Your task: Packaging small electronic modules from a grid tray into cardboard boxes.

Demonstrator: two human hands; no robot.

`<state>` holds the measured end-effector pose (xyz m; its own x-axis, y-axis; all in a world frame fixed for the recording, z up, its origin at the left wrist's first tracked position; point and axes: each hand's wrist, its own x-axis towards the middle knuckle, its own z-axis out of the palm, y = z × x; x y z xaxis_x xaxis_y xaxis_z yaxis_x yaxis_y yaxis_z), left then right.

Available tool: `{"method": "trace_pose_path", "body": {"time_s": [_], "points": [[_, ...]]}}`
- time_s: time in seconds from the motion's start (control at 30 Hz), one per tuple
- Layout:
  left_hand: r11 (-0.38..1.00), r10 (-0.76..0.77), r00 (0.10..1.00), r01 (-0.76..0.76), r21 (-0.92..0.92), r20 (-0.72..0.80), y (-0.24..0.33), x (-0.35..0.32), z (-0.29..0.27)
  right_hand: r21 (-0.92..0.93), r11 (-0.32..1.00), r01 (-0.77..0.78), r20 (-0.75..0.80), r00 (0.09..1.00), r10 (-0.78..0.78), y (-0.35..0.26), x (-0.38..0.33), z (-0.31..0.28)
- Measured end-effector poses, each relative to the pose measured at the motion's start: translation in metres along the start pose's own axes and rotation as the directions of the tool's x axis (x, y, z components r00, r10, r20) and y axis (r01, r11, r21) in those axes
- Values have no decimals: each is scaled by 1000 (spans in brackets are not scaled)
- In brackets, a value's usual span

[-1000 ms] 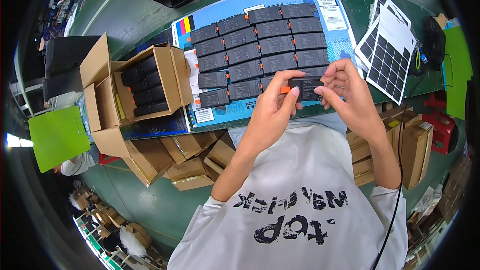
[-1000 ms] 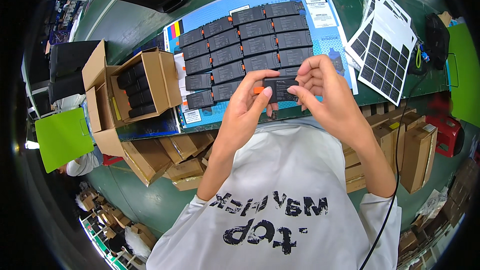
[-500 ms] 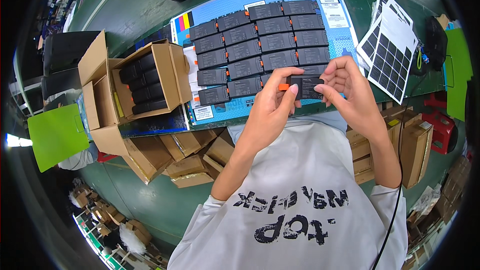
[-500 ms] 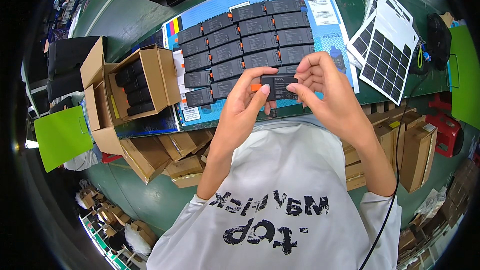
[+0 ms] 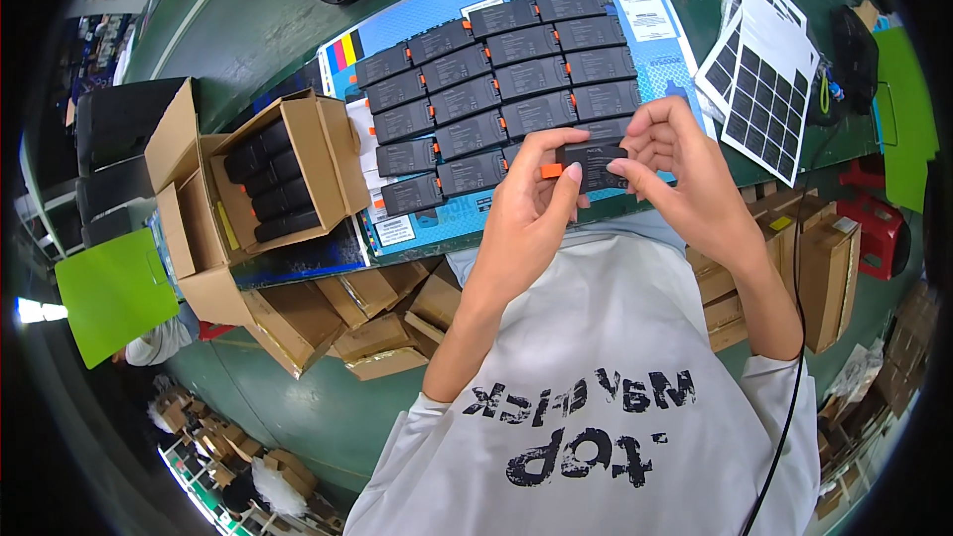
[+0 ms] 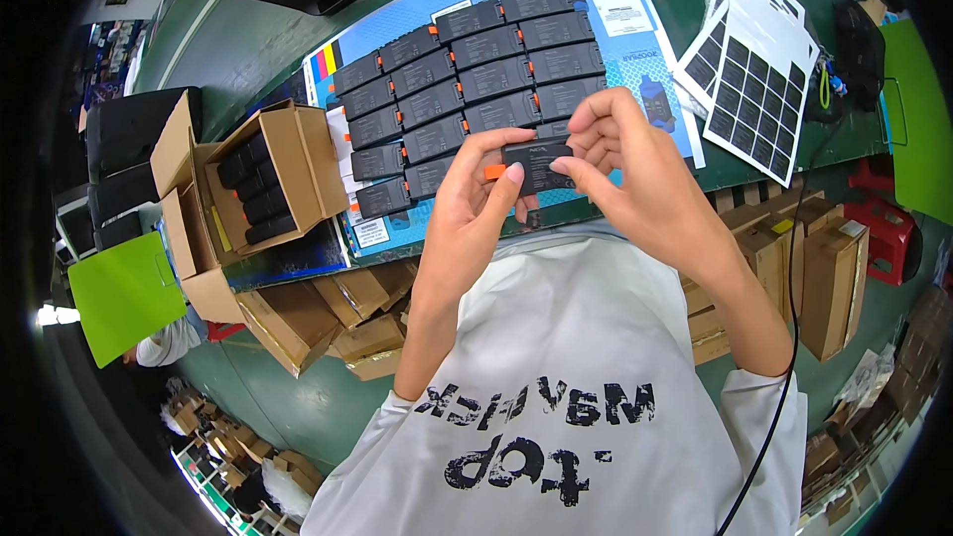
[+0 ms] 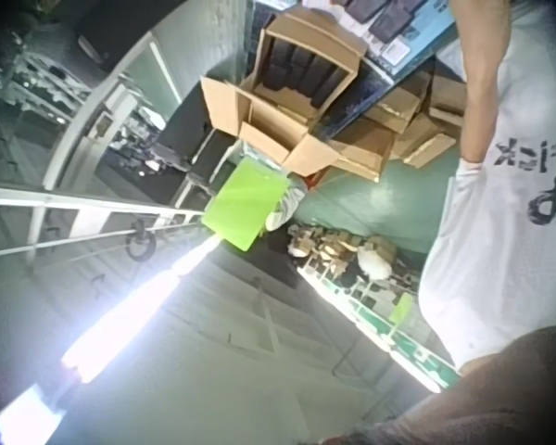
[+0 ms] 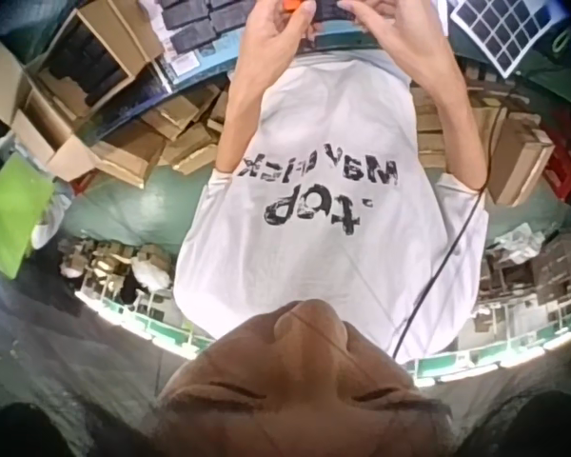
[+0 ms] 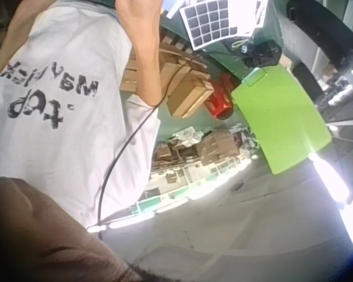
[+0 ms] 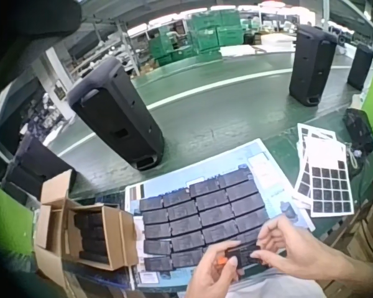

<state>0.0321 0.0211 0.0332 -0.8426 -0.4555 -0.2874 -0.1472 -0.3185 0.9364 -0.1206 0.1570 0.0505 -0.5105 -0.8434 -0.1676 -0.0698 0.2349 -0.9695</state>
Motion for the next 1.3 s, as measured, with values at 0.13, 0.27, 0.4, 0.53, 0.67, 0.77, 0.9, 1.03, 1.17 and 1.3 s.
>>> {"method": "trace_pose_path", "body": {"time_s": [0.13, 0.27, 0.4, 0.53, 0.67, 0.77, 0.9, 1.03, 1.17, 1.3], "points": [[983, 154, 987, -150, 108, -35, -10, 5, 9, -225, 974, -37, -97, 995, 16, -6, -5, 8], [989, 145, 977, -143, 26, -157, -5, -5, 8, -800, 600, -32, -303, 883, -358, -8, -10, 1], [992, 84, 992, -92, -84, -95, 5, -5, 12, 215, 977, -2, -203, 978, 47, 3, -15, 12], [616, 567, 823, -457, 641, 42, 54, -29, 31, 306, 950, -63, -240, 960, 142, 15, 8, -22], [726, 531, 734, -652, 220, 424, 122, -97, 16, 232, 971, -49, -411, 900, 143, 68, 73, -91], [748, 637, 724, -664, 16, 263, 136, -125, 50, 214, 975, -59, -428, 892, 147, 104, 121, -111], [779, 617, 708, -490, -391, 343, 152, -119, 38, 208, 975, -79, -375, 914, 155, 122, 158, -106], [873, 486, 869, -476, 107, -96, 88, -98, -29, 138, 985, -100, -372, 917, 145, 113, 162, -109], [774, 545, 691, -198, 601, -474, 38, -69, -164, -188, 968, -163, -430, 900, 68, 108, 166, -103], [336, 709, 648, 35, 941, -277, 30, -65, -215, -550, 831, -84, -534, 800, -273, 127, 172, -100]]}}
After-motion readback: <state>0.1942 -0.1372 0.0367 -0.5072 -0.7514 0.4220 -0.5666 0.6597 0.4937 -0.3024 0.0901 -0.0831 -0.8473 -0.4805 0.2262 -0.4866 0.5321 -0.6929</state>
